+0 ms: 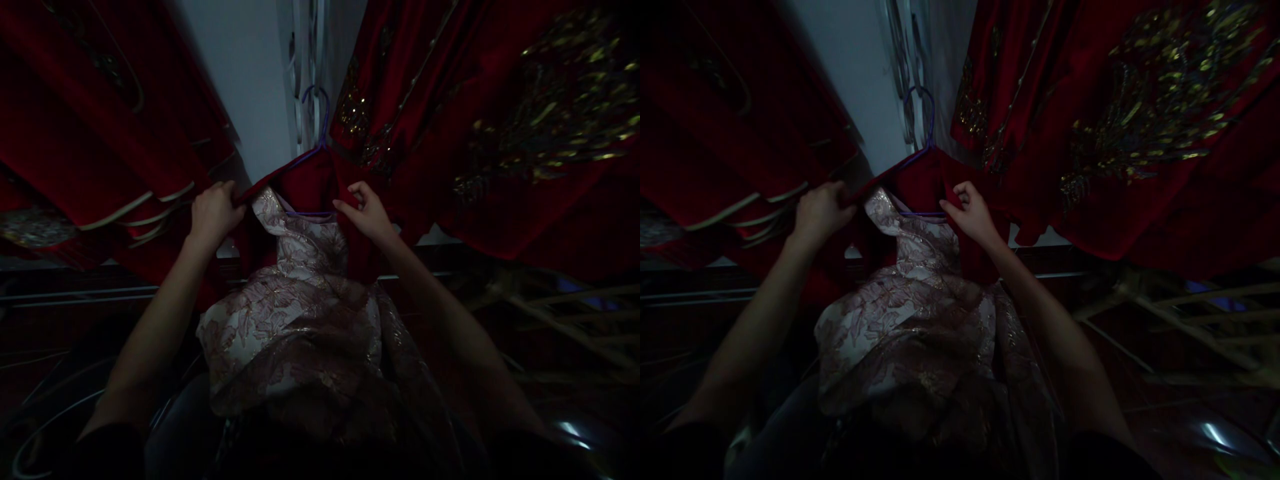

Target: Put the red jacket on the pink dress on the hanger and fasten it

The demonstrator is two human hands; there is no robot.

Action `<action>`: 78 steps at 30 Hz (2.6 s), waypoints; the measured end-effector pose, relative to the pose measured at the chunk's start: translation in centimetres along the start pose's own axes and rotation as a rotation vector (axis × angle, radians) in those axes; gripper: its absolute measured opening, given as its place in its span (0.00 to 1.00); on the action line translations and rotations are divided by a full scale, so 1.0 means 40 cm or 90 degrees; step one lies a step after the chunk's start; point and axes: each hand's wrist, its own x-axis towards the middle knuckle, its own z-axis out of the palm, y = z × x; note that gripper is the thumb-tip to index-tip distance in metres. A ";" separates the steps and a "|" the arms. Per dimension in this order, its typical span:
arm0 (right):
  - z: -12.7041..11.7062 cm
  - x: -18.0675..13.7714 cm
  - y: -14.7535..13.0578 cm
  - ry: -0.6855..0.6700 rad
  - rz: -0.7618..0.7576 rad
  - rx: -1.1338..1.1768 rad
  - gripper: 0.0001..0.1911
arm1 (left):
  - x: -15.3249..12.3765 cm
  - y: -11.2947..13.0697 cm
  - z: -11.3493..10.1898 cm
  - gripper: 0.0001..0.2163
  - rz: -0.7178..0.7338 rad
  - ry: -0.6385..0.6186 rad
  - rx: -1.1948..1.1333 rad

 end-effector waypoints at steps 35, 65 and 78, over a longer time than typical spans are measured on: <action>0.083 -0.036 0.070 -0.100 -0.089 0.119 0.09 | -0.057 0.257 0.232 0.11 0.104 -0.041 -0.645; 0.155 -0.028 0.132 -0.087 -0.003 0.220 0.16 | -0.099 0.202 0.273 0.05 0.074 0.051 -0.585; 0.143 -0.054 0.103 0.008 -0.144 0.016 0.09 | -0.113 0.213 0.213 0.07 0.163 0.024 -0.425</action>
